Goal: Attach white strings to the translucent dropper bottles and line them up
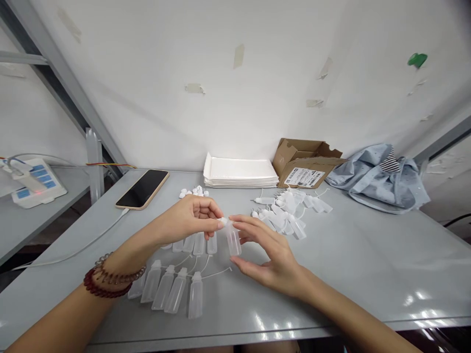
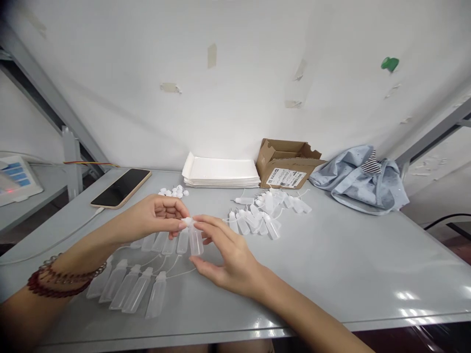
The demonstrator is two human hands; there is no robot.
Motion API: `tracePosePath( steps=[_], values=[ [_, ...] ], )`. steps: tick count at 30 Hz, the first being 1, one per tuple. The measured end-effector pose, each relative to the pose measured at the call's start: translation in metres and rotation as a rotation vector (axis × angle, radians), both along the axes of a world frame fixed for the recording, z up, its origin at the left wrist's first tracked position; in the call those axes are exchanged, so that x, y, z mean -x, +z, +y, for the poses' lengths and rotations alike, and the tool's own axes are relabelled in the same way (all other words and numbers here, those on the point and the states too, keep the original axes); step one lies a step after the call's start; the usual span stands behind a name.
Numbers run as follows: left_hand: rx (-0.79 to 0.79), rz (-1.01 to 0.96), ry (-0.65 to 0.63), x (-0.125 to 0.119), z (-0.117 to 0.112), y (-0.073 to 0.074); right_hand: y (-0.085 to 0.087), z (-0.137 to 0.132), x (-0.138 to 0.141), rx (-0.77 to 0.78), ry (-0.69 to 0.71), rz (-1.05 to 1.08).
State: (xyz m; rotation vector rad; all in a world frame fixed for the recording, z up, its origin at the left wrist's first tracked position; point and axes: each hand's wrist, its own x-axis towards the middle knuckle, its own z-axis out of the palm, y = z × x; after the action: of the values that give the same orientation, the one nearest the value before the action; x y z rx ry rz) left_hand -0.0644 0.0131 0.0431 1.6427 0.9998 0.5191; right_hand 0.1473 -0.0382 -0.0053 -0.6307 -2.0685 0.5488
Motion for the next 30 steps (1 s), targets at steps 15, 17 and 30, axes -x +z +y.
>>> tracePosePath(
  steps=[15,17,30],
  values=[
    [0.142,-0.135,-0.004,0.0004,0.0008,-0.0047,-0.0009,0.0007,0.0013,-0.098,-0.101,-0.014],
    [0.134,-0.114,-0.002,-0.0008,-0.0001,-0.0043,-0.0016,0.0011,0.0020,-0.091,-0.128,-0.012],
    [0.121,-0.053,-0.005,-0.0042,-0.0018,-0.0018,-0.0054,0.0018,0.0036,-0.007,-0.154,-0.010]
  ],
)
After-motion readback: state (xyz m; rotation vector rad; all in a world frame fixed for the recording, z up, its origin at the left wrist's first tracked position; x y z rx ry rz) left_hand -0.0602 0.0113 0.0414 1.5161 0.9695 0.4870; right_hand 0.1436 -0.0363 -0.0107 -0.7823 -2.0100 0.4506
